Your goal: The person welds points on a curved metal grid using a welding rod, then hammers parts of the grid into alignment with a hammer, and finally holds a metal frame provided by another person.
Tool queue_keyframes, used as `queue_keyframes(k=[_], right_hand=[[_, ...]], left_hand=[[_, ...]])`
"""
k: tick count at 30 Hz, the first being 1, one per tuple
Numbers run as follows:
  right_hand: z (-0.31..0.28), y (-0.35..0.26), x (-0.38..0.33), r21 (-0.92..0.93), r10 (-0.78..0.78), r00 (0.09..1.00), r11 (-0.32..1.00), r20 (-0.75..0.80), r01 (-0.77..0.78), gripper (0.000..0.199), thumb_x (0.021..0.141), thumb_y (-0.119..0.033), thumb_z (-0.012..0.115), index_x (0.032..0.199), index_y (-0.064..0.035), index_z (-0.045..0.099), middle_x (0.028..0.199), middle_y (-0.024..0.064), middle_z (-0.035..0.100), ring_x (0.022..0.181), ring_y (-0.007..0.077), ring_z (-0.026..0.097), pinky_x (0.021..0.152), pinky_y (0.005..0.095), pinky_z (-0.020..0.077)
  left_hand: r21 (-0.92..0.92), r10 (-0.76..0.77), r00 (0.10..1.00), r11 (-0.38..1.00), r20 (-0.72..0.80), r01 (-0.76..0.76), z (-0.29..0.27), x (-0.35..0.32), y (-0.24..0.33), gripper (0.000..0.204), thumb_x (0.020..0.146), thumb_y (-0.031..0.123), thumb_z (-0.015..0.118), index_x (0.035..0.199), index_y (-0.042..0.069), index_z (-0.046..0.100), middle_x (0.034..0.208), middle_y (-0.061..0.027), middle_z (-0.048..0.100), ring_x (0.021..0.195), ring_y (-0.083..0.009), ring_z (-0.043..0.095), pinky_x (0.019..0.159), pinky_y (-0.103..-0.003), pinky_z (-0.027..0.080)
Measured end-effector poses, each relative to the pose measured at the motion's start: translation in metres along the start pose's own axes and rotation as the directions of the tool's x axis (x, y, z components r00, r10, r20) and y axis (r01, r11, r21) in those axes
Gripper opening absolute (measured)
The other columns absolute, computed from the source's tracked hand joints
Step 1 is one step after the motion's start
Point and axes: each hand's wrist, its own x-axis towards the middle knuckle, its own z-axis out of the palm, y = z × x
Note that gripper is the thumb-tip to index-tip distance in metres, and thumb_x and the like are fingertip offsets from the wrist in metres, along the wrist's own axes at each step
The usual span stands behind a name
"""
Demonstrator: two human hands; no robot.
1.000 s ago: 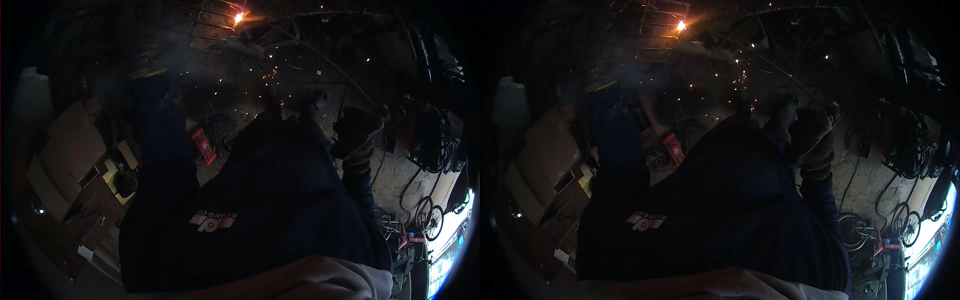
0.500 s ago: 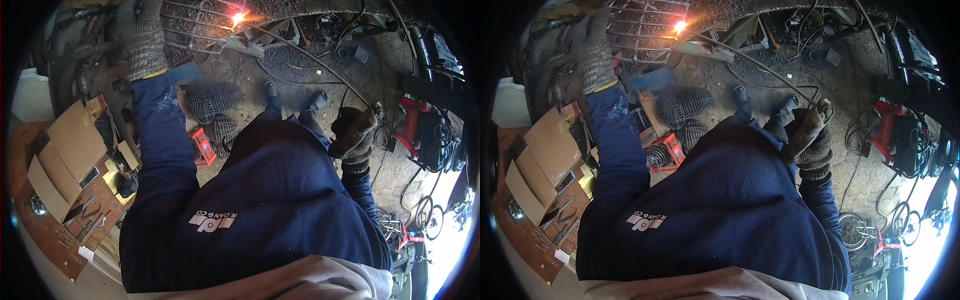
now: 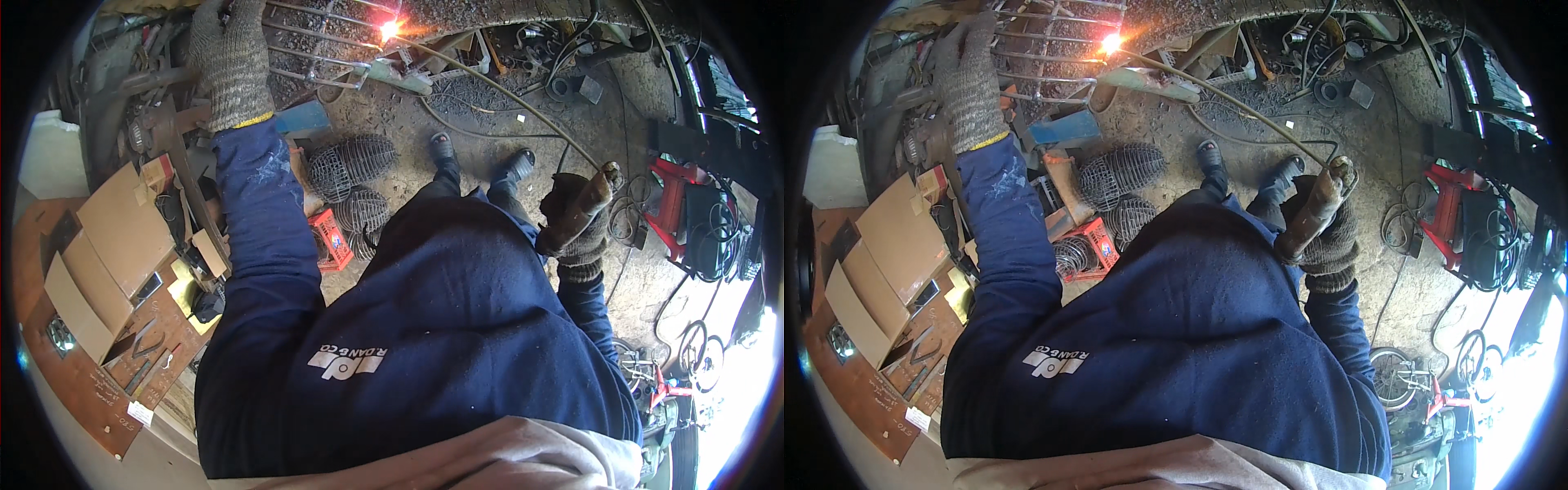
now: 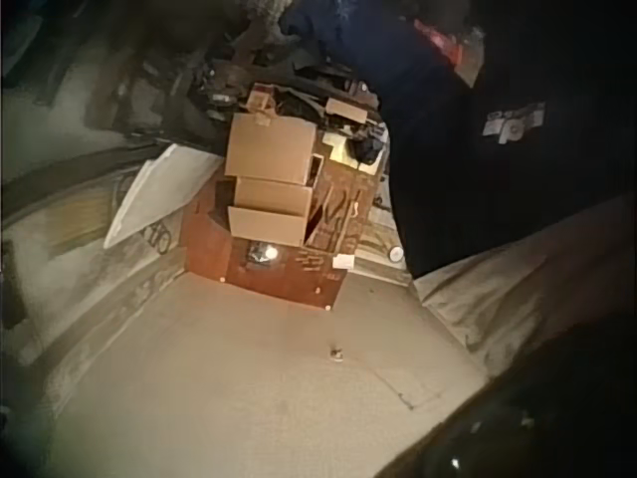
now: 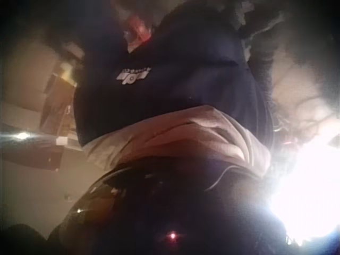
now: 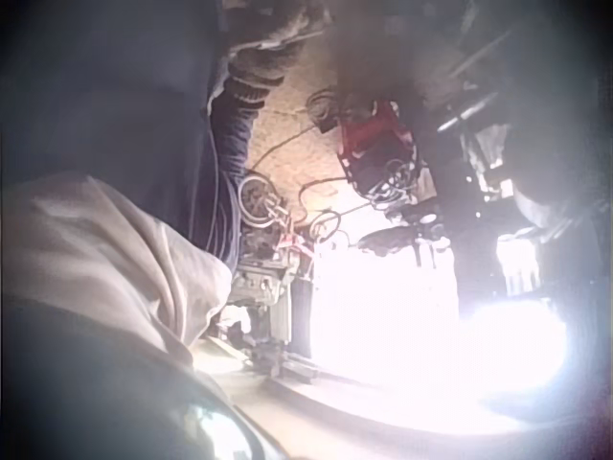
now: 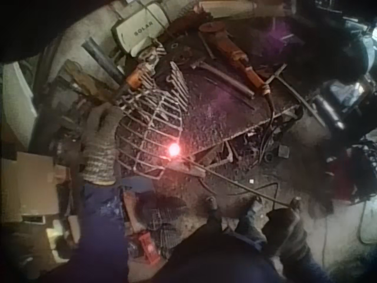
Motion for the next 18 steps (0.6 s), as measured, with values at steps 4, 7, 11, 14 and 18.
queue_keyframes(k=[4,7,11,14,18], right_hand=[[0.006,-0.031,0.000,0.712,0.401,0.895,0.570,0.194,-0.409,0.060,0.079,-0.034,0.078,0.125,-0.0013,0.060,0.090,0.0050,0.065,0.077,0.0162,0.064,0.068,0.0332,0.0543],[-0.003,-0.015,-0.001,0.163,0.056,0.998,0.985,0.040,-0.062,0.048,0.086,-0.022,0.077,0.126,-0.0045,0.059,0.104,0.0053,0.064,0.091,0.0181,0.065,0.080,0.0329,0.0540],[-0.002,-0.007,-0.003,-0.009,0.033,0.996,0.999,0.083,-0.032,0.044,0.088,-0.016,0.075,0.127,-0.0047,0.058,0.108,0.0061,0.064,0.095,0.0189,0.065,0.081,0.0335,0.0541],[0.001,-0.028,0.004,0.160,0.058,0.993,0.984,0.099,-0.074,0.046,0.088,-0.016,0.076,0.127,-0.0029,0.057,0.107,0.0073,0.065,0.090,0.0180,0.065,0.076,0.0336,0.0542],[0.004,-0.046,0.003,0.239,0.058,0.996,0.968,0.061,-0.071,0.045,0.087,-0.015,0.075,0.126,-0.0017,0.058,0.101,0.0075,0.066,0.084,0.0183,0.065,0.072,0.0334,0.0545]], left_hand=[[0.355,0.056,0.998,0.933,0.029,-0.063,-0.007,-0.003,0.022,0.055,0.097,0.044,0.070,0.142,0.014,0.059,0.132,-0.0114,0.067,0.108,-0.0297,0.068,0.093,-0.039,0.054],[0.410,0.072,0.996,0.908,0.052,-0.087,-0.006,0.001,0.005,0.057,0.097,0.045,0.070,0.145,0.019,0.056,0.134,-0.0109,0.066,0.109,-0.0283,0.069,0.092,-0.039,0.054],[0.169,0.043,0.999,0.985,0.000,-0.042,-0.010,-0.004,0.002,0.055,0.096,0.045,0.070,0.143,0.018,0.058,0.131,-0.0108,0.067,0.108,-0.0278,0.069,0.092,-0.039,0.054],[0.057,-0.001,1.000,0.998,-0.004,0.001,-0.012,-0.003,0.004,0.054,0.096,0.045,0.070,0.141,0.017,0.059,0.129,-0.0107,0.067,0.108,-0.0275,0.069,0.092,-0.039,0.054],[-0.062,-0.049,0.999,0.997,-0.010,0.049,-0.013,-0.005,0.017,0.053,0.096,0.045,0.070,0.139,0.016,0.061,0.127,-0.0105,0.068,0.107,-0.0270,0.069,0.092,-0.038,0.054]])
